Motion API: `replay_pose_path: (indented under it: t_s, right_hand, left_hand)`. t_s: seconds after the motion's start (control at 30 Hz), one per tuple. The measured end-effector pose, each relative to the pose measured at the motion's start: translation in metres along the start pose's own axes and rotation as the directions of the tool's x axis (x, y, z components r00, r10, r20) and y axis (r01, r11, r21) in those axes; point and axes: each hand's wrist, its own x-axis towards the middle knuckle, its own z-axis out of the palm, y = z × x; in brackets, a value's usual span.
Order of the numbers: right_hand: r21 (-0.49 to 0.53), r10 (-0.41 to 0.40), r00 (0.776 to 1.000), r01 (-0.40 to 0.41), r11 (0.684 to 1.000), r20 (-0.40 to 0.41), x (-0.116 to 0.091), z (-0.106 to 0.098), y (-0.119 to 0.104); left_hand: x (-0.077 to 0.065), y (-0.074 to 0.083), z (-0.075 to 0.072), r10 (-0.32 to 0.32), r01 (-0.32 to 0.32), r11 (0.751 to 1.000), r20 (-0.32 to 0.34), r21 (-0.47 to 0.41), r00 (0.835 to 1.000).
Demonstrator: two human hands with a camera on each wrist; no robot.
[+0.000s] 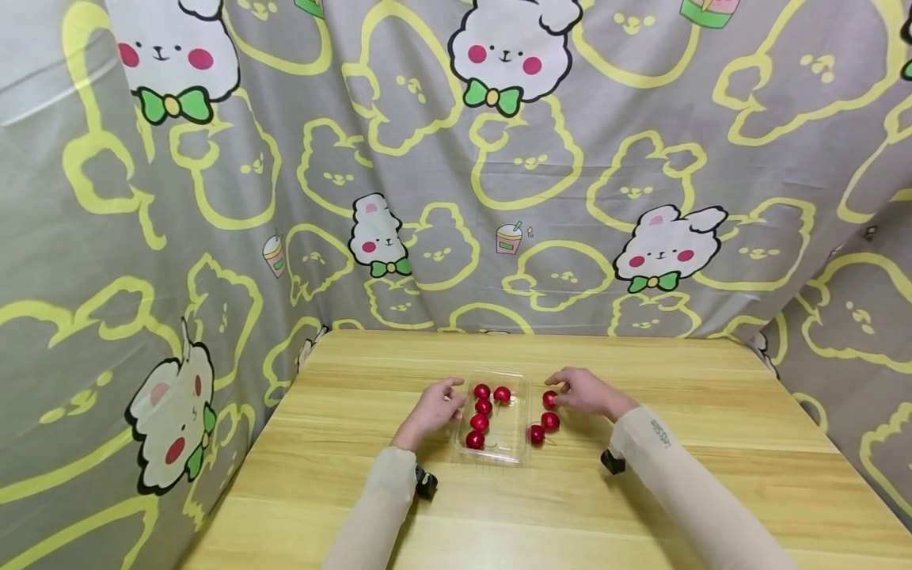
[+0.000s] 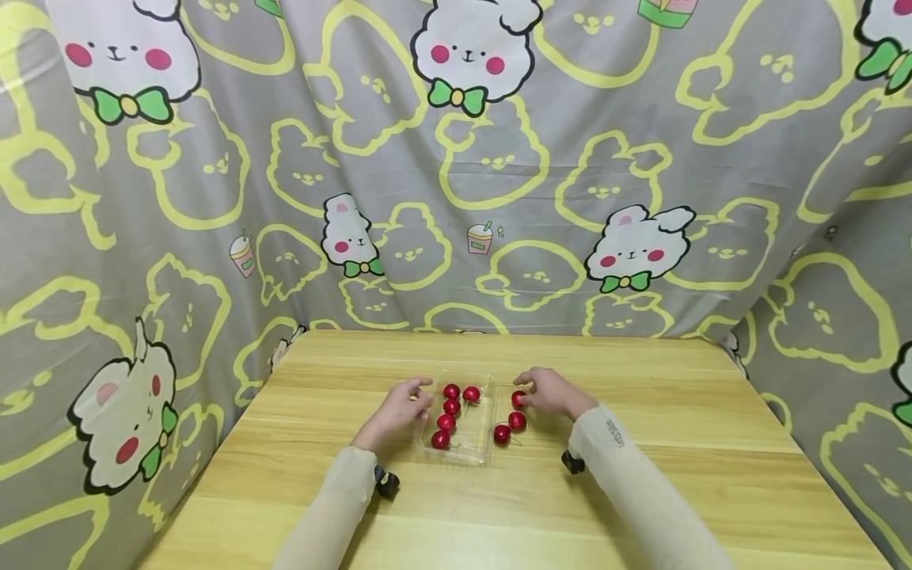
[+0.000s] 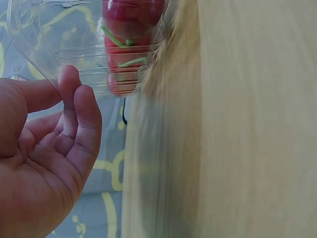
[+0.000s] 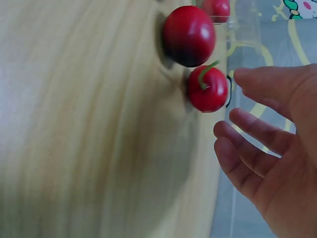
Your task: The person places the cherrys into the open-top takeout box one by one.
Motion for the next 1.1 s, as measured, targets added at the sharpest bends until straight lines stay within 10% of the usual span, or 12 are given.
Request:
replay_pose_path:
  t_s: [0.57,1.1]
  right_hand:
    - [0.16,0.036,0.999,-0.037,0.986,0.012,0.001,0.013,0.014]
    - [0.1,0.025,0.999,-0.022,0.995,-0.027,0.003,0.017,0.019]
  left_hand:
    - [0.001,0.001,0.0,-0.024,0.024,0.999,-0.004,0.023,1.0]
    - [0.0,0.001,-0.002,-0.014,0.014,1.0,-0.009,0.008,1.0]
